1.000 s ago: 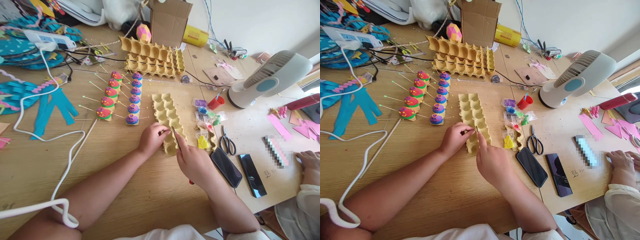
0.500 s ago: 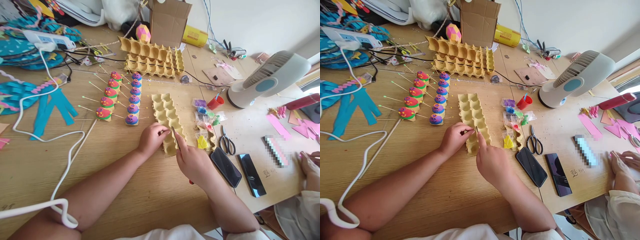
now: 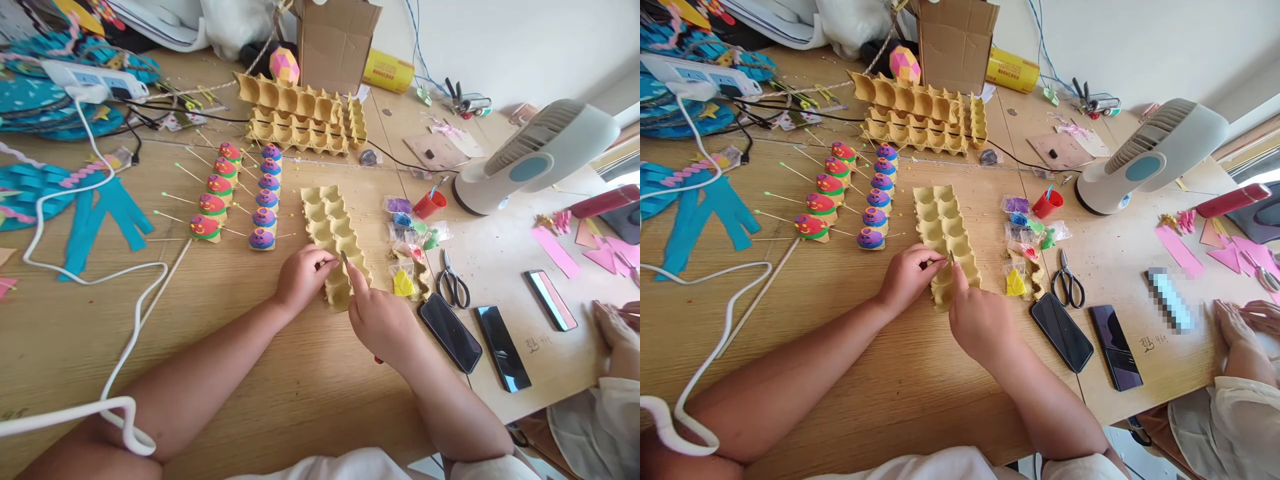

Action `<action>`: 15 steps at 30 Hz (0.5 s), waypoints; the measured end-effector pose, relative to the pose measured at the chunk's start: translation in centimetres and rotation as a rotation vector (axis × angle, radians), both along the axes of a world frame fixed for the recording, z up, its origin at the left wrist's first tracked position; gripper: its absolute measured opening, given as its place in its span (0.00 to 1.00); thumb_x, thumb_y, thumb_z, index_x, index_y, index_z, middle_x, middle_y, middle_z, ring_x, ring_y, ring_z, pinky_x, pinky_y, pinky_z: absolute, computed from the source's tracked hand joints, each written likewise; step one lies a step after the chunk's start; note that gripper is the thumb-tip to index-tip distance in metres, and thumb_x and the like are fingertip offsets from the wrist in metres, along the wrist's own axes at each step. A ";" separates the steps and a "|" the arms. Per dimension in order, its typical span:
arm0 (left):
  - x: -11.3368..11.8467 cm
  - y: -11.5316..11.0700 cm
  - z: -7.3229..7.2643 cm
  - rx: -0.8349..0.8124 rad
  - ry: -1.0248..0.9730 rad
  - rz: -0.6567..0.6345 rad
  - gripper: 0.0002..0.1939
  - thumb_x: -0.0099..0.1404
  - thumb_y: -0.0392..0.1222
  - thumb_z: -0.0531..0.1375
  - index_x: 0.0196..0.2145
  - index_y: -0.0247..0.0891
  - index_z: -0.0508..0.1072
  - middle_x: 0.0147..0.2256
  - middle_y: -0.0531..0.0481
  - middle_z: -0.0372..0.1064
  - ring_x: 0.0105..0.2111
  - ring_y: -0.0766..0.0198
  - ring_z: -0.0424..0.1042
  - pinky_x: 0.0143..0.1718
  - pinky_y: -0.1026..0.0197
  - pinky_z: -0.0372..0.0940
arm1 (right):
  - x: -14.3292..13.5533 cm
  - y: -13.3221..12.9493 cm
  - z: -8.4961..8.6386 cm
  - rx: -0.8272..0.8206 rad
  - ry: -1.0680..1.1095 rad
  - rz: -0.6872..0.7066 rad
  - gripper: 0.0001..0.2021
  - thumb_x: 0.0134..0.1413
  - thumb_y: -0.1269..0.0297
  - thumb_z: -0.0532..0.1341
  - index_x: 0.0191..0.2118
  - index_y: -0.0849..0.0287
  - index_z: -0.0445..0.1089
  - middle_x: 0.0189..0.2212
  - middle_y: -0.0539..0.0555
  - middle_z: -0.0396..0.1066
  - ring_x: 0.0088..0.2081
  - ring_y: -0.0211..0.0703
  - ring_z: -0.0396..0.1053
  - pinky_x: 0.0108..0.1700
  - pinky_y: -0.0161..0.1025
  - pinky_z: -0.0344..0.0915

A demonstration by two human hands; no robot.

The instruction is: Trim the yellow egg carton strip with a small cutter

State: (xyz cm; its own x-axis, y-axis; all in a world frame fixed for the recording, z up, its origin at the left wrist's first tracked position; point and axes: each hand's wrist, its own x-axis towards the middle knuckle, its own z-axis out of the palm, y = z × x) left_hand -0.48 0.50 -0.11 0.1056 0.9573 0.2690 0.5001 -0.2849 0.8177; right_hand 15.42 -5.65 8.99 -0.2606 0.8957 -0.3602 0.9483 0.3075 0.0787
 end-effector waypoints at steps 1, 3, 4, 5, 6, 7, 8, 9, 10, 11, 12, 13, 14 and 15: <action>0.0 0.0 0.0 -0.004 0.000 0.001 0.06 0.65 0.42 0.63 0.34 0.40 0.79 0.33 0.50 0.74 0.33 0.63 0.73 0.36 0.61 0.65 | 0.0 0.0 0.0 -0.002 -0.002 0.004 0.31 0.66 0.64 0.44 0.72 0.66 0.41 0.29 0.54 0.77 0.29 0.46 0.75 0.25 0.38 0.57; 0.0 0.0 0.0 -0.007 -0.001 0.002 0.06 0.65 0.42 0.62 0.34 0.40 0.79 0.33 0.50 0.74 0.34 0.63 0.73 0.36 0.61 0.65 | -0.1 0.0 0.0 -0.007 -0.007 0.013 0.31 0.66 0.65 0.44 0.72 0.66 0.42 0.28 0.54 0.77 0.29 0.45 0.74 0.25 0.38 0.56; 0.0 0.0 0.0 -0.007 0.000 0.000 0.06 0.65 0.42 0.62 0.34 0.40 0.79 0.33 0.50 0.74 0.34 0.63 0.73 0.37 0.61 0.65 | -0.1 0.0 0.0 -0.009 -0.011 0.011 0.31 0.66 0.65 0.44 0.72 0.66 0.42 0.28 0.54 0.76 0.28 0.45 0.74 0.25 0.38 0.56; 0.0 0.0 0.0 -0.006 0.001 -0.003 0.06 0.65 0.42 0.62 0.33 0.40 0.79 0.33 0.50 0.74 0.34 0.63 0.72 0.37 0.61 0.65 | -0.1 0.1 0.0 -0.011 -0.012 0.004 0.31 0.65 0.65 0.45 0.72 0.66 0.42 0.28 0.54 0.76 0.28 0.45 0.74 0.25 0.38 0.56; 0.0 0.0 0.0 -0.006 0.002 -0.004 0.06 0.65 0.43 0.62 0.33 0.40 0.79 0.33 0.51 0.74 0.34 0.63 0.72 0.37 0.61 0.65 | -0.2 0.1 0.0 -0.011 -0.011 -0.003 0.31 0.65 0.65 0.45 0.72 0.66 0.42 0.29 0.54 0.77 0.29 0.45 0.75 0.25 0.38 0.56; 0.0 0.0 0.0 -0.006 0.002 -0.006 0.06 0.65 0.43 0.62 0.33 0.40 0.78 0.33 0.51 0.74 0.33 0.63 0.72 0.36 0.61 0.65 | -0.2 0.2 0.0 -0.011 -0.007 -0.011 0.31 0.66 0.64 0.44 0.72 0.66 0.41 0.29 0.54 0.77 0.29 0.45 0.75 0.25 0.38 0.56; 0.0 0.0 0.1 -0.006 0.003 -0.007 0.07 0.65 0.43 0.62 0.32 0.40 0.78 0.33 0.51 0.74 0.33 0.63 0.72 0.36 0.61 0.65 | -0.2 0.3 0.0 -0.013 -0.003 -0.019 0.31 0.66 0.64 0.44 0.72 0.65 0.41 0.29 0.54 0.77 0.30 0.45 0.75 0.26 0.38 0.57; 0.0 0.0 0.1 -0.008 0.003 -0.007 0.07 0.65 0.43 0.62 0.32 0.40 0.78 0.33 0.51 0.74 0.33 0.63 0.72 0.36 0.61 0.65 | -0.2 0.3 0.1 -0.017 -0.001 -0.023 0.31 0.66 0.64 0.44 0.72 0.65 0.41 0.29 0.54 0.77 0.30 0.45 0.75 0.26 0.38 0.57; 0.0 0.0 0.1 -0.010 0.002 -0.006 0.07 0.65 0.43 0.62 0.32 0.40 0.78 0.33 0.51 0.74 0.33 0.63 0.72 0.36 0.61 0.65 | -0.1 0.2 0.1 -0.021 0.000 -0.021 0.31 0.66 0.64 0.43 0.72 0.65 0.41 0.29 0.54 0.77 0.29 0.45 0.75 0.26 0.38 0.57; 0.0 0.0 0.1 -0.013 0.001 -0.005 0.07 0.65 0.43 0.62 0.32 0.40 0.78 0.33 0.51 0.74 0.33 0.63 0.72 0.36 0.61 0.65 | -0.1 0.2 0.2 -0.023 -0.003 -0.014 0.31 0.66 0.64 0.43 0.72 0.65 0.41 0.29 0.54 0.77 0.29 0.46 0.74 0.26 0.38 0.57; 0.1 0.0 0.1 -0.015 0.000 -0.005 0.07 0.65 0.43 0.62 0.32 0.40 0.78 0.33 0.51 0.74 0.33 0.63 0.72 0.37 0.61 0.65 | -0.1 0.1 0.3 -0.025 -0.008 -0.004 0.31 0.66 0.64 0.44 0.72 0.66 0.42 0.29 0.54 0.77 0.29 0.46 0.74 0.26 0.38 0.57; 0.1 0.0 0.1 -0.015 -0.001 -0.005 0.06 0.65 0.43 0.62 0.32 0.40 0.78 0.33 0.51 0.74 0.33 0.63 0.72 0.37 0.61 0.65 | -0.1 0.0 0.4 -0.025 -0.011 0.006 0.31 0.66 0.64 0.44 0.72 0.66 0.42 0.28 0.54 0.76 0.28 0.46 0.74 0.25 0.38 0.57; 0.1 0.0 0.1 -0.013 -0.003 -0.007 0.06 0.65 0.43 0.62 0.32 0.40 0.78 0.33 0.51 0.74 0.33 0.63 0.72 0.37 0.61 0.65 | 0.0 0.0 0.4 -0.023 -0.011 0.012 0.31 0.65 0.65 0.44 0.72 0.67 0.42 0.28 0.54 0.76 0.28 0.46 0.74 0.25 0.38 0.57; 0.1 0.0 0.0 -0.008 -0.005 -0.009 0.06 0.65 0.42 0.62 0.32 0.40 0.78 0.32 0.51 0.74 0.33 0.63 0.72 0.37 0.61 0.65 | 0.0 0.1 0.4 -0.023 -0.008 0.011 0.31 0.65 0.65 0.44 0.72 0.66 0.42 0.28 0.54 0.76 0.28 0.46 0.74 0.25 0.38 0.57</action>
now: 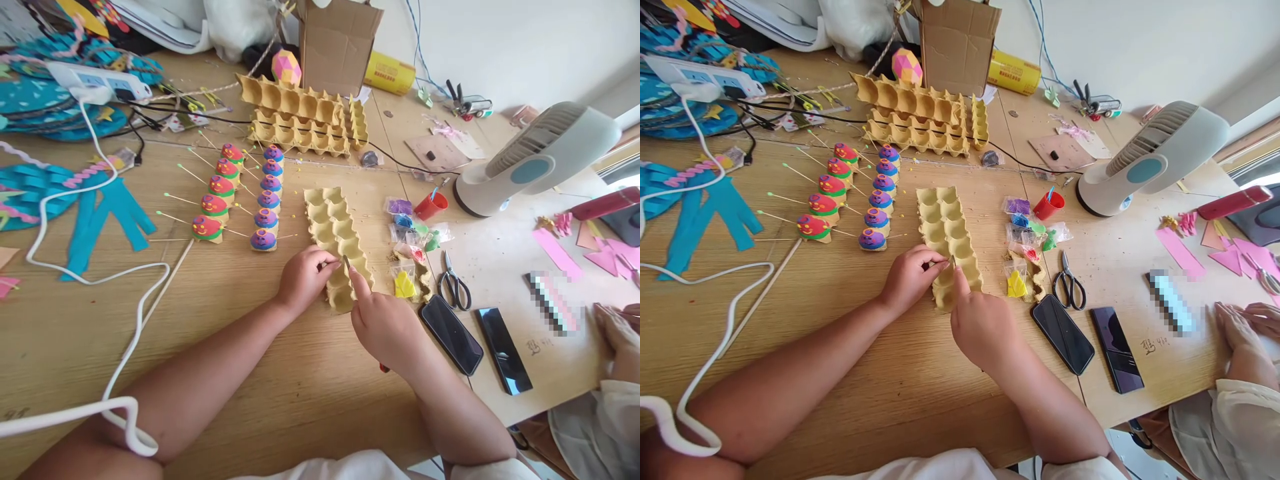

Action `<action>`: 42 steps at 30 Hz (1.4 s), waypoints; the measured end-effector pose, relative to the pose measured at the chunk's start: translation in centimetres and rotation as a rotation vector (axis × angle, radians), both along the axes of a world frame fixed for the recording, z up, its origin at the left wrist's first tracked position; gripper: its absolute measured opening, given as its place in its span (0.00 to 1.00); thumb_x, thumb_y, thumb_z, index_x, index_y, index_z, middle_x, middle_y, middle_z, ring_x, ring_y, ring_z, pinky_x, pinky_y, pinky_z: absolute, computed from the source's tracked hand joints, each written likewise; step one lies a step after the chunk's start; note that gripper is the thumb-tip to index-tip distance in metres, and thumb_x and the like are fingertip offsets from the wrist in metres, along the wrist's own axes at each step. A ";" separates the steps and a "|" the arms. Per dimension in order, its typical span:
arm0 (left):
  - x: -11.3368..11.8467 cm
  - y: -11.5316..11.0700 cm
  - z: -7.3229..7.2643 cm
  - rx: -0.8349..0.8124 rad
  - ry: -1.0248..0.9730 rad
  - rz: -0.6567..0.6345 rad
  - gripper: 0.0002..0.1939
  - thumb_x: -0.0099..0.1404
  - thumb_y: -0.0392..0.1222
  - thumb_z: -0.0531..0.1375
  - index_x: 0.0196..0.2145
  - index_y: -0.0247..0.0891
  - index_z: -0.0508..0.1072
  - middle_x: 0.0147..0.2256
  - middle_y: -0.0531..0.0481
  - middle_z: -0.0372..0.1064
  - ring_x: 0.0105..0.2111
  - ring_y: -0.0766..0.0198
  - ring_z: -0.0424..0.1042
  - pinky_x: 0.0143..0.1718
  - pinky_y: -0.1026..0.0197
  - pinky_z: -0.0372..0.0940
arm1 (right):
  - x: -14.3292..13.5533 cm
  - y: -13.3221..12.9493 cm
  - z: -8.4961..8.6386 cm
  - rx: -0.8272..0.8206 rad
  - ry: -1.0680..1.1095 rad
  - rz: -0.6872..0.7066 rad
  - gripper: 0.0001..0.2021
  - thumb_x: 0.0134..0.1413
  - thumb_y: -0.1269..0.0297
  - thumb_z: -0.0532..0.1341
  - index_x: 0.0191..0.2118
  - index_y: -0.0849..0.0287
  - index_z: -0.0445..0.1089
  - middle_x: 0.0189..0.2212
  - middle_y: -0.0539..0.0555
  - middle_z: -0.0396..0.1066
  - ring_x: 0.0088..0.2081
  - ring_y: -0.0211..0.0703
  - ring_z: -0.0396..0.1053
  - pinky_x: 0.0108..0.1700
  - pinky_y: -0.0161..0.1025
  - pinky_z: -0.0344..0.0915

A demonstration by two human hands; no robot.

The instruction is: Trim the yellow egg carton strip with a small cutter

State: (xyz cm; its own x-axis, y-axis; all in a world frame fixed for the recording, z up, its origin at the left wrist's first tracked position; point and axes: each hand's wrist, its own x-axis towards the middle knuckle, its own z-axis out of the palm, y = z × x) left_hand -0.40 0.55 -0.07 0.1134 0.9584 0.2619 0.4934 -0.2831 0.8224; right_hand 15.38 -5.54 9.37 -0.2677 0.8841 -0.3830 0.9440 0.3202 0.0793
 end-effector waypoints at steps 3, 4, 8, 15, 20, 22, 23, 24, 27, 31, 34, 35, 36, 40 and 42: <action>0.0 0.0 -0.1 0.012 0.002 -0.009 0.07 0.65 0.42 0.62 0.31 0.40 0.77 0.32 0.51 0.73 0.32 0.63 0.72 0.36 0.61 0.64 | -0.1 0.4 -0.3 -0.008 0.020 -0.028 0.31 0.66 0.64 0.44 0.72 0.65 0.42 0.29 0.54 0.77 0.29 0.46 0.74 0.25 0.38 0.57; 0.0 0.1 -0.2 0.013 0.003 -0.011 0.07 0.65 0.42 0.62 0.31 0.40 0.77 0.31 0.51 0.73 0.32 0.63 0.72 0.35 0.61 0.64 | -0.1 0.6 -0.4 -0.006 0.026 -0.034 0.31 0.66 0.64 0.43 0.72 0.64 0.42 0.29 0.55 0.77 0.29 0.46 0.74 0.26 0.38 0.57; 0.0 0.1 -0.2 0.009 -0.002 -0.004 0.06 0.65 0.42 0.62 0.32 0.40 0.78 0.32 0.51 0.74 0.33 0.63 0.72 0.36 0.61 0.64 | 0.0 0.3 -0.2 0.021 0.019 -0.015 0.30 0.66 0.64 0.44 0.71 0.65 0.43 0.28 0.54 0.77 0.28 0.46 0.74 0.25 0.38 0.57; 0.0 0.0 -0.1 -0.012 -0.006 0.007 0.05 0.65 0.42 0.63 0.33 0.41 0.79 0.33 0.51 0.75 0.33 0.63 0.73 0.36 0.61 0.65 | 0.0 -0.9 1.2 -0.019 -0.053 0.013 0.31 0.65 0.66 0.45 0.71 0.67 0.43 0.27 0.54 0.77 0.26 0.44 0.74 0.24 0.38 0.54; 0.0 0.0 0.0 -0.018 -0.009 0.006 0.06 0.65 0.42 0.62 0.34 0.41 0.79 0.33 0.50 0.75 0.33 0.63 0.73 0.37 0.60 0.66 | -0.1 -1.1 1.5 -0.024 -0.072 0.037 0.32 0.65 0.66 0.47 0.71 0.69 0.42 0.26 0.54 0.76 0.24 0.42 0.72 0.22 0.38 0.50; 0.0 0.0 0.0 -0.020 -0.008 0.006 0.06 0.65 0.42 0.62 0.34 0.41 0.79 0.33 0.50 0.75 0.32 0.63 0.72 0.38 0.60 0.67 | 0.0 -1.2 1.6 -0.026 -0.071 0.041 0.31 0.65 0.67 0.47 0.71 0.69 0.43 0.27 0.55 0.76 0.25 0.42 0.72 0.22 0.39 0.49; 0.0 0.0 0.0 -0.021 -0.009 0.006 0.05 0.65 0.42 0.62 0.33 0.41 0.79 0.33 0.51 0.75 0.32 0.63 0.72 0.38 0.60 0.67 | 0.0 -1.3 1.7 -0.031 -0.072 0.042 0.31 0.65 0.67 0.47 0.71 0.69 0.43 0.27 0.55 0.76 0.25 0.42 0.73 0.22 0.39 0.48; 0.0 0.0 0.0 -0.021 -0.010 0.007 0.05 0.65 0.42 0.62 0.33 0.41 0.79 0.33 0.51 0.75 0.32 0.63 0.72 0.38 0.60 0.66 | 0.0 -1.4 1.7 -0.039 -0.071 0.045 0.31 0.65 0.67 0.47 0.71 0.70 0.44 0.27 0.55 0.76 0.26 0.42 0.73 0.22 0.39 0.48; 0.0 0.0 0.0 -0.022 -0.010 0.009 0.04 0.64 0.41 0.63 0.33 0.41 0.79 0.33 0.51 0.75 0.32 0.63 0.72 0.36 0.61 0.66 | 0.2 -1.6 1.9 -0.064 -0.072 0.058 0.31 0.64 0.69 0.47 0.70 0.70 0.46 0.25 0.54 0.75 0.26 0.43 0.73 0.23 0.39 0.47; 0.0 0.0 0.0 -0.017 -0.011 0.010 0.04 0.64 0.41 0.63 0.33 0.41 0.78 0.33 0.51 0.74 0.32 0.64 0.72 0.36 0.61 0.65 | 0.7 -1.9 2.1 -0.061 -0.033 0.066 0.29 0.65 0.68 0.46 0.69 0.70 0.48 0.23 0.53 0.74 0.25 0.42 0.71 0.24 0.39 0.46; 0.0 0.0 0.0 -0.015 -0.018 0.011 0.04 0.64 0.40 0.63 0.33 0.40 0.78 0.33 0.51 0.74 0.32 0.63 0.72 0.37 0.60 0.66 | 1.1 -1.8 2.2 -0.010 0.030 0.044 0.29 0.65 0.67 0.45 0.70 0.68 0.46 0.23 0.51 0.74 0.24 0.41 0.70 0.24 0.38 0.46; 0.0 0.0 0.0 -0.014 -0.020 0.011 0.04 0.64 0.40 0.63 0.33 0.40 0.78 0.33 0.51 0.74 0.33 0.63 0.72 0.37 0.60 0.66 | 1.1 -1.6 2.1 0.019 0.053 0.026 0.29 0.66 0.66 0.44 0.70 0.67 0.45 0.23 0.51 0.74 0.24 0.41 0.70 0.24 0.38 0.46; 0.0 0.0 0.0 -0.013 -0.022 0.011 0.04 0.64 0.40 0.62 0.33 0.40 0.78 0.33 0.50 0.75 0.33 0.63 0.72 0.38 0.60 0.66 | 1.1 -1.5 2.0 0.049 0.074 0.007 0.30 0.66 0.66 0.44 0.71 0.66 0.43 0.24 0.51 0.75 0.24 0.40 0.70 0.24 0.38 0.46; 0.1 0.0 0.0 -0.021 -0.022 0.005 0.04 0.64 0.40 0.62 0.33 0.40 0.78 0.33 0.51 0.74 0.33 0.63 0.73 0.37 0.60 0.66 | 0.9 -0.9 1.4 0.078 0.102 -0.032 0.30 0.66 0.65 0.45 0.71 0.62 0.43 0.26 0.49 0.76 0.23 0.40 0.70 0.23 0.37 0.45; 0.1 0.0 0.1 -0.028 -0.018 0.004 0.04 0.64 0.40 0.63 0.33 0.40 0.78 0.33 0.51 0.74 0.33 0.63 0.72 0.37 0.61 0.65 | 0.8 -0.6 1.1 0.058 0.086 -0.030 0.29 0.66 0.65 0.46 0.71 0.62 0.45 0.25 0.50 0.76 0.23 0.41 0.70 0.23 0.38 0.44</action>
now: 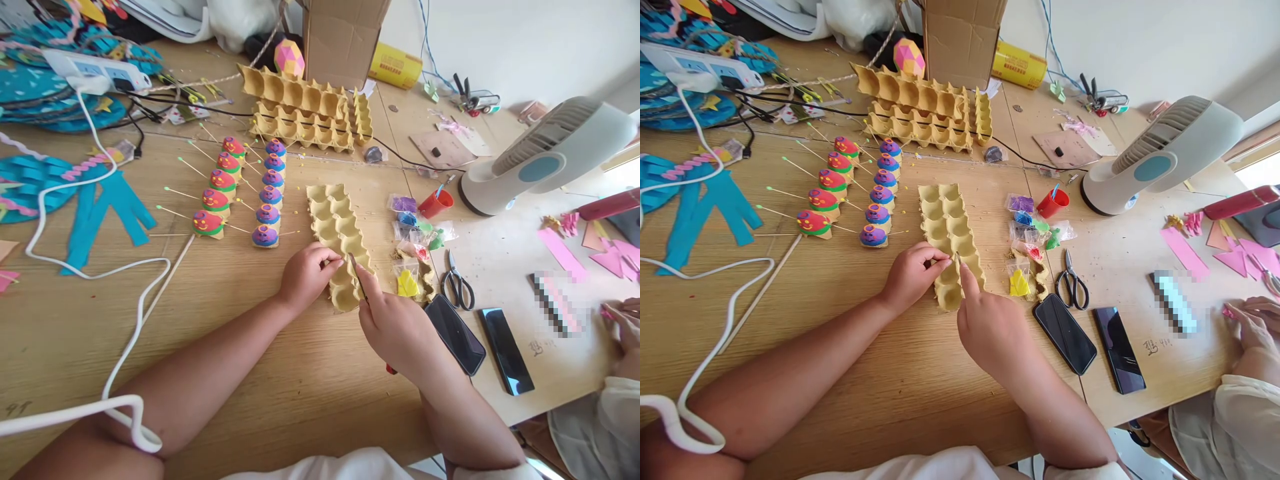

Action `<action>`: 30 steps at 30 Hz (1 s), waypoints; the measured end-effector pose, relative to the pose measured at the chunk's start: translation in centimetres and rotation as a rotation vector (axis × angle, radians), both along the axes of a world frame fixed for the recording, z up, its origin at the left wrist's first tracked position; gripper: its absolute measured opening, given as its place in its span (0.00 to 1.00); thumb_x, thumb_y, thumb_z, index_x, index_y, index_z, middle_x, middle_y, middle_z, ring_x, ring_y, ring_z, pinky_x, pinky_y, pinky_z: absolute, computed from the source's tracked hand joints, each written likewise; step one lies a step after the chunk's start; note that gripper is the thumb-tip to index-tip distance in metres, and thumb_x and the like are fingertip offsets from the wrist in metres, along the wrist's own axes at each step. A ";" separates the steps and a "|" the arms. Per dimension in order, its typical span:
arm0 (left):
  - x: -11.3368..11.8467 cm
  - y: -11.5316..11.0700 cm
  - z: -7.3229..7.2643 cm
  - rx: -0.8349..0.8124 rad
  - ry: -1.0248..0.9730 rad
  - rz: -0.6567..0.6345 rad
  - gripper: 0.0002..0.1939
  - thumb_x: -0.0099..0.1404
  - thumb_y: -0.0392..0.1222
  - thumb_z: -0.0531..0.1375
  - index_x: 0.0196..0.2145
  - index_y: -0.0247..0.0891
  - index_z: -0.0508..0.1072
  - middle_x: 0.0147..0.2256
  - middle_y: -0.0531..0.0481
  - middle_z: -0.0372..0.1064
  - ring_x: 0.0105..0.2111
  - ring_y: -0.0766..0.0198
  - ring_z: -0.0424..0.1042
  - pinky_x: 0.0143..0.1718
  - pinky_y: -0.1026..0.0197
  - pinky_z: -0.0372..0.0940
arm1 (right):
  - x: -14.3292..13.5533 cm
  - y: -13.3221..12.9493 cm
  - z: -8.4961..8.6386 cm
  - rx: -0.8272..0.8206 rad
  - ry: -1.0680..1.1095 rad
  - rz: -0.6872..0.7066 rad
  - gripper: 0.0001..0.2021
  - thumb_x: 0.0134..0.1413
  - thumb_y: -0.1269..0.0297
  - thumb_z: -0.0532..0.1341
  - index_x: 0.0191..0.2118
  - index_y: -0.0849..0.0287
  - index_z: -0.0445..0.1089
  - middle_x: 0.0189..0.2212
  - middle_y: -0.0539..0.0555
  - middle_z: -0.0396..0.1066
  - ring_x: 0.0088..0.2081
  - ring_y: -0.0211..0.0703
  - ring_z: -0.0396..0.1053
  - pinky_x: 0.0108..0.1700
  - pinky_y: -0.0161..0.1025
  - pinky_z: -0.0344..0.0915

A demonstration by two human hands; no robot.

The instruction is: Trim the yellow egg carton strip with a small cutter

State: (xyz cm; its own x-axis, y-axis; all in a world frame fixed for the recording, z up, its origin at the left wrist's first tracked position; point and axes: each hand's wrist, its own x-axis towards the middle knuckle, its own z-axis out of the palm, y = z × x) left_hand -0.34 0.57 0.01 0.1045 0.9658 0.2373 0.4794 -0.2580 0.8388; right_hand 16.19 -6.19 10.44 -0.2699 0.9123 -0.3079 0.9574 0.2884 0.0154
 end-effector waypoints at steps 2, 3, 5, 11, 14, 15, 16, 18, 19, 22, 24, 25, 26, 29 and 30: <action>0.0 0.0 0.1 -0.006 0.004 -0.001 0.05 0.65 0.41 0.62 0.33 0.40 0.78 0.33 0.51 0.74 0.33 0.63 0.72 0.36 0.61 0.65 | -0.1 0.1 -0.2 -0.011 -0.012 0.013 0.29 0.66 0.64 0.45 0.70 0.63 0.46 0.25 0.50 0.76 0.24 0.42 0.71 0.23 0.38 0.44; 0.0 0.0 0.1 -0.009 0.006 -0.002 0.05 0.65 0.41 0.62 0.33 0.40 0.78 0.33 0.52 0.74 0.33 0.63 0.72 0.36 0.61 0.64 | -0.1 0.1 -0.3 -0.012 -0.013 0.021 0.29 0.66 0.64 0.45 0.70 0.64 0.46 0.26 0.51 0.76 0.24 0.42 0.71 0.23 0.38 0.44; 0.0 0.0 0.1 -0.013 0.007 -0.002 0.06 0.65 0.42 0.62 0.32 0.40 0.78 0.33 0.52 0.73 0.33 0.64 0.71 0.36 0.61 0.64 | -0.1 0.1 -0.4 -0.006 -0.012 0.033 0.29 0.67 0.64 0.45 0.70 0.65 0.46 0.26 0.51 0.76 0.25 0.43 0.72 0.23 0.39 0.44; 0.0 0.0 0.1 -0.013 0.007 0.000 0.06 0.65 0.42 0.62 0.32 0.40 0.78 0.33 0.52 0.74 0.33 0.64 0.71 0.37 0.61 0.65 | 0.0 0.1 -0.6 0.001 -0.019 0.051 0.29 0.67 0.64 0.44 0.70 0.64 0.47 0.26 0.51 0.77 0.25 0.44 0.72 0.24 0.39 0.45; 0.0 0.0 0.1 -0.012 0.007 -0.003 0.06 0.65 0.42 0.62 0.32 0.40 0.78 0.33 0.52 0.74 0.33 0.64 0.71 0.37 0.61 0.64 | 0.0 0.3 -0.6 -0.015 -0.012 0.037 0.28 0.67 0.64 0.44 0.70 0.62 0.47 0.28 0.51 0.77 0.27 0.44 0.73 0.24 0.39 0.46; 0.0 0.0 0.1 -0.013 0.008 -0.004 0.06 0.65 0.42 0.62 0.32 0.40 0.78 0.33 0.52 0.74 0.33 0.64 0.71 0.37 0.61 0.64 | 0.0 0.4 -0.5 -0.020 -0.012 0.030 0.28 0.67 0.64 0.44 0.70 0.62 0.47 0.28 0.51 0.77 0.27 0.44 0.73 0.24 0.39 0.46; 0.0 0.0 0.1 -0.013 0.009 -0.003 0.06 0.65 0.42 0.62 0.32 0.40 0.78 0.33 0.52 0.74 0.33 0.64 0.71 0.37 0.61 0.64 | 0.0 0.4 -0.5 -0.026 -0.013 0.024 0.28 0.67 0.64 0.44 0.71 0.62 0.46 0.28 0.51 0.78 0.27 0.44 0.73 0.24 0.39 0.46; 0.0 0.0 0.1 -0.015 0.012 -0.003 0.06 0.65 0.42 0.62 0.32 0.40 0.78 0.33 0.51 0.74 0.32 0.64 0.71 0.37 0.61 0.64 | 0.0 0.6 -0.5 -0.038 -0.018 0.018 0.29 0.67 0.64 0.44 0.71 0.62 0.45 0.28 0.51 0.78 0.27 0.44 0.73 0.24 0.38 0.47; 0.0 0.0 0.1 -0.016 0.013 -0.004 0.06 0.65 0.42 0.62 0.32 0.40 0.78 0.33 0.51 0.74 0.32 0.64 0.71 0.37 0.61 0.64 | 0.0 0.6 -0.5 -0.044 -0.020 0.020 0.29 0.67 0.64 0.44 0.71 0.62 0.44 0.28 0.52 0.78 0.27 0.44 0.73 0.24 0.38 0.48; -0.1 0.0 0.1 -0.015 0.018 -0.006 0.06 0.65 0.43 0.62 0.33 0.40 0.78 0.33 0.51 0.74 0.32 0.64 0.71 0.36 0.61 0.64 | 0.0 0.7 -0.6 -0.061 -0.022 0.033 0.29 0.67 0.63 0.44 0.71 0.63 0.45 0.28 0.52 0.78 0.27 0.44 0.73 0.24 0.38 0.48; -0.1 0.0 0.1 -0.009 0.021 -0.005 0.06 0.65 0.43 0.62 0.33 0.40 0.78 0.33 0.51 0.74 0.33 0.64 0.71 0.36 0.61 0.64 | -0.1 0.9 -0.6 -0.075 -0.019 0.022 0.29 0.67 0.63 0.44 0.71 0.63 0.45 0.28 0.52 0.77 0.27 0.44 0.73 0.24 0.38 0.48; -0.1 0.0 0.1 -0.005 0.023 -0.004 0.06 0.65 0.43 0.62 0.33 0.40 0.78 0.33 0.51 0.74 0.33 0.64 0.72 0.36 0.61 0.64 | -0.1 1.0 -0.6 -0.081 -0.014 0.013 0.29 0.67 0.63 0.44 0.71 0.63 0.44 0.28 0.52 0.77 0.27 0.44 0.73 0.25 0.38 0.48; -0.1 0.0 0.0 -0.003 0.023 -0.004 0.06 0.65 0.43 0.62 0.32 0.40 0.78 0.33 0.51 0.74 0.33 0.64 0.72 0.36 0.61 0.64 | -0.1 1.1 -0.6 -0.088 -0.007 0.004 0.29 0.66 0.63 0.44 0.71 0.62 0.44 0.28 0.52 0.77 0.27 0.45 0.73 0.25 0.38 0.48; 0.0 0.0 0.0 0.002 0.019 -0.004 0.06 0.65 0.43 0.62 0.32 0.40 0.78 0.33 0.52 0.74 0.33 0.64 0.72 0.36 0.62 0.64 | -0.1 1.3 -0.4 -0.121 0.014 -0.014 0.29 0.67 0.63 0.43 0.71 0.62 0.45 0.29 0.53 0.77 0.28 0.45 0.73 0.25 0.38 0.50; 0.0 0.0 0.0 0.003 0.019 -0.005 0.06 0.65 0.43 0.62 0.32 0.40 0.78 0.33 0.52 0.74 0.34 0.64 0.72 0.36 0.61 0.64 | -0.1 1.3 -0.4 -0.135 0.020 -0.018 0.29 0.67 0.63 0.43 0.71 0.61 0.45 0.29 0.53 0.77 0.28 0.45 0.73 0.25 0.38 0.50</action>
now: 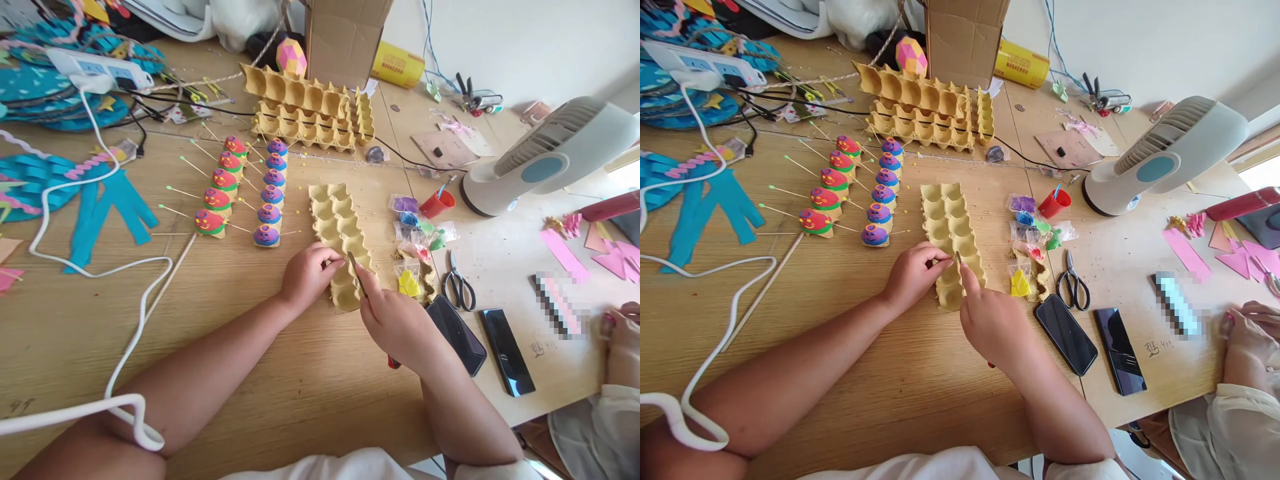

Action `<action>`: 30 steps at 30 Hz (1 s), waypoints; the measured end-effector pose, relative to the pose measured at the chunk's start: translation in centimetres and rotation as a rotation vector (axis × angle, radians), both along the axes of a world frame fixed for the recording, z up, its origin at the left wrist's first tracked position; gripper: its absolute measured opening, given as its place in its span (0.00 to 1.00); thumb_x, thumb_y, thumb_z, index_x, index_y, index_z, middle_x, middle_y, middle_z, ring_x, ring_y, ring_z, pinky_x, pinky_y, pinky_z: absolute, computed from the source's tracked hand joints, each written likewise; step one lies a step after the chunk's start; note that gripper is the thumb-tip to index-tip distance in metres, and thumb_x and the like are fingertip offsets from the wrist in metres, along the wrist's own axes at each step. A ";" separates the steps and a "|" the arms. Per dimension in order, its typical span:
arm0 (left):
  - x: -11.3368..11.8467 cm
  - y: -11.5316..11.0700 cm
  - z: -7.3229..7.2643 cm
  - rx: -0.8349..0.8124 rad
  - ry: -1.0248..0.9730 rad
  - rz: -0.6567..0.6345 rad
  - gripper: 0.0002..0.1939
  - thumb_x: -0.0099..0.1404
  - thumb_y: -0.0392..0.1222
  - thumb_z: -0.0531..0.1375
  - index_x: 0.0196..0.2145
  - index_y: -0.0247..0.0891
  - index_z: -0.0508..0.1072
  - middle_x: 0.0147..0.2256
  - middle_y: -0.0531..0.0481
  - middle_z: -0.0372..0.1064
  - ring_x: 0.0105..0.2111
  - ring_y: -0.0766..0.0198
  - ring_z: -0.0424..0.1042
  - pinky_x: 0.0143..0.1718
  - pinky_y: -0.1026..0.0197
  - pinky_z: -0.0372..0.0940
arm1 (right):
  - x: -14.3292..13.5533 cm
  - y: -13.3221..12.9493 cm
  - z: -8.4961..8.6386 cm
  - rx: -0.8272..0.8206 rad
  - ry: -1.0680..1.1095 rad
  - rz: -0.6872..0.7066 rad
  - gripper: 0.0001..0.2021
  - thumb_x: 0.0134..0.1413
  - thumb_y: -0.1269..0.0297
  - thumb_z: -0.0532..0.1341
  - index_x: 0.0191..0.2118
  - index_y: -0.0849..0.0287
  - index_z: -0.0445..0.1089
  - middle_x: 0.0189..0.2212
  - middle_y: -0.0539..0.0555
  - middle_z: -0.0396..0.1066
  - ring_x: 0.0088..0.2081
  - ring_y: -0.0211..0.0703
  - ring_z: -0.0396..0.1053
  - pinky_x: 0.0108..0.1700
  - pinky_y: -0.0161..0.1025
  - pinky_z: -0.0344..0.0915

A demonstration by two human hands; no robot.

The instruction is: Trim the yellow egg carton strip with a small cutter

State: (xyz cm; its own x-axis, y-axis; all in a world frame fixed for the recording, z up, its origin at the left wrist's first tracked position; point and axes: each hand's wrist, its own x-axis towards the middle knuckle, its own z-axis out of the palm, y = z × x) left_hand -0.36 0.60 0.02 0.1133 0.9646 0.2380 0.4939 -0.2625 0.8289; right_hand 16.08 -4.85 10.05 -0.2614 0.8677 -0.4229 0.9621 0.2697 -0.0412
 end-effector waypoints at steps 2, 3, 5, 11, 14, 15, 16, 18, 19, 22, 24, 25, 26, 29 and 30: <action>0.0 0.0 0.0 0.003 0.003 -0.003 0.07 0.65 0.43 0.62 0.32 0.40 0.78 0.33 0.52 0.74 0.33 0.64 0.72 0.36 0.61 0.64 | 0.0 0.0 0.0 -0.016 0.005 -0.005 0.29 0.67 0.63 0.43 0.71 0.61 0.45 0.29 0.53 0.77 0.27 0.45 0.73 0.25 0.38 0.50; 0.0 0.0 0.0 0.003 0.005 -0.004 0.07 0.65 0.43 0.62 0.32 0.40 0.78 0.32 0.52 0.74 0.33 0.64 0.72 0.35 0.62 0.63 | -0.1 0.0 -0.1 -0.009 0.003 -0.006 0.29 0.67 0.63 0.43 0.71 0.62 0.44 0.29 0.53 0.77 0.27 0.45 0.73 0.25 0.38 0.50; 0.0 0.0 0.1 -0.001 0.009 -0.007 0.07 0.65 0.43 0.62 0.31 0.40 0.78 0.32 0.52 0.73 0.32 0.64 0.71 0.34 0.62 0.62 | -0.1 0.0 -0.2 0.014 -0.003 -0.006 0.29 0.66 0.63 0.43 0.70 0.63 0.45 0.29 0.54 0.77 0.27 0.46 0.73 0.25 0.39 0.49; 0.0 0.0 0.1 -0.007 0.011 0.003 0.06 0.65 0.42 0.62 0.33 0.40 0.78 0.33 0.52 0.74 0.33 0.64 0.72 0.35 0.62 0.62 | 0.1 0.0 -0.1 0.006 0.011 0.017 0.29 0.65 0.64 0.43 0.71 0.63 0.45 0.27 0.53 0.76 0.27 0.46 0.72 0.25 0.38 0.48; 0.0 0.0 0.1 -0.006 0.018 -0.004 0.06 0.65 0.43 0.62 0.32 0.40 0.78 0.33 0.53 0.74 0.33 0.65 0.72 0.33 0.62 0.62 | 0.0 0.1 -0.2 0.030 0.012 -0.004 0.29 0.66 0.64 0.43 0.70 0.62 0.47 0.29 0.53 0.77 0.28 0.47 0.73 0.25 0.38 0.49; 0.0 -0.1 0.1 -0.006 0.021 -0.005 0.06 0.65 0.43 0.62 0.32 0.40 0.78 0.33 0.53 0.74 0.33 0.65 0.72 0.33 0.62 0.62 | 0.0 0.1 -0.2 0.033 0.007 -0.006 0.29 0.66 0.64 0.42 0.70 0.62 0.47 0.29 0.54 0.77 0.28 0.47 0.73 0.25 0.39 0.49; 0.0 -0.1 0.1 -0.007 0.025 -0.004 0.06 0.65 0.43 0.62 0.32 0.40 0.78 0.33 0.52 0.74 0.33 0.64 0.72 0.33 0.62 0.62 | 0.0 0.0 -0.1 0.031 -0.001 -0.002 0.29 0.66 0.64 0.42 0.70 0.63 0.46 0.29 0.54 0.77 0.28 0.47 0.73 0.25 0.39 0.49; 0.0 -0.1 0.2 -0.009 0.027 -0.003 0.06 0.65 0.43 0.62 0.32 0.41 0.78 0.33 0.52 0.74 0.34 0.64 0.72 0.35 0.62 0.63 | -0.1 -0.1 0.1 0.017 -0.023 0.016 0.29 0.66 0.64 0.42 0.71 0.64 0.45 0.29 0.54 0.77 0.28 0.47 0.73 0.25 0.39 0.50; 0.0 -0.1 0.2 -0.011 0.027 -0.003 0.06 0.65 0.43 0.62 0.33 0.41 0.78 0.34 0.52 0.74 0.34 0.63 0.72 0.35 0.62 0.63 | -0.1 -0.2 0.2 0.009 -0.030 0.027 0.29 0.66 0.64 0.42 0.71 0.65 0.45 0.28 0.54 0.77 0.28 0.47 0.73 0.26 0.39 0.50; 0.0 0.0 0.1 -0.012 0.029 -0.006 0.07 0.66 0.43 0.62 0.33 0.41 0.78 0.33 0.51 0.74 0.33 0.63 0.72 0.35 0.61 0.63 | -0.2 -0.2 0.1 0.011 -0.035 0.036 0.29 0.66 0.65 0.42 0.70 0.66 0.45 0.28 0.55 0.77 0.27 0.47 0.73 0.26 0.39 0.51; 0.0 0.0 0.1 -0.011 0.034 -0.007 0.07 0.66 0.44 0.62 0.32 0.41 0.78 0.33 0.51 0.74 0.32 0.64 0.72 0.34 0.62 0.63 | -0.2 -0.1 0.0 0.022 -0.029 0.025 0.29 0.66 0.65 0.42 0.71 0.65 0.45 0.30 0.55 0.77 0.28 0.47 0.73 0.26 0.39 0.52; 0.0 0.0 0.1 -0.011 0.036 -0.008 0.08 0.66 0.44 0.62 0.32 0.40 0.77 0.33 0.51 0.74 0.32 0.64 0.71 0.34 0.62 0.62 | -0.2 0.0 -0.1 0.025 -0.027 0.019 0.29 0.66 0.64 0.42 0.71 0.65 0.45 0.30 0.56 0.77 0.28 0.47 0.73 0.26 0.39 0.53; 0.0 0.0 0.1 -0.011 0.038 -0.008 0.08 0.66 0.44 0.62 0.32 0.41 0.77 0.33 0.51 0.74 0.32 0.63 0.72 0.34 0.62 0.63 | -0.2 0.0 -0.1 0.022 -0.025 0.018 0.29 0.66 0.64 0.42 0.71 0.65 0.44 0.30 0.56 0.77 0.29 0.47 0.73 0.27 0.39 0.53; 0.0 -0.1 0.2 -0.014 0.037 -0.007 0.07 0.66 0.44 0.62 0.33 0.41 0.78 0.34 0.51 0.74 0.34 0.63 0.72 0.35 0.61 0.63 | 0.0 -0.1 0.1 -0.009 -0.016 0.020 0.30 0.66 0.64 0.42 0.71 0.64 0.44 0.30 0.55 0.77 0.29 0.46 0.73 0.28 0.38 0.54; 0.0 -0.1 0.2 -0.015 0.037 -0.006 0.07 0.66 0.44 0.62 0.33 0.41 0.78 0.34 0.51 0.74 0.34 0.63 0.72 0.36 0.61 0.63 | 0.0 -0.1 0.1 -0.016 -0.011 0.017 0.30 0.66 0.64 0.42 0.71 0.64 0.44 0.30 0.55 0.77 0.29 0.46 0.73 0.28 0.38 0.54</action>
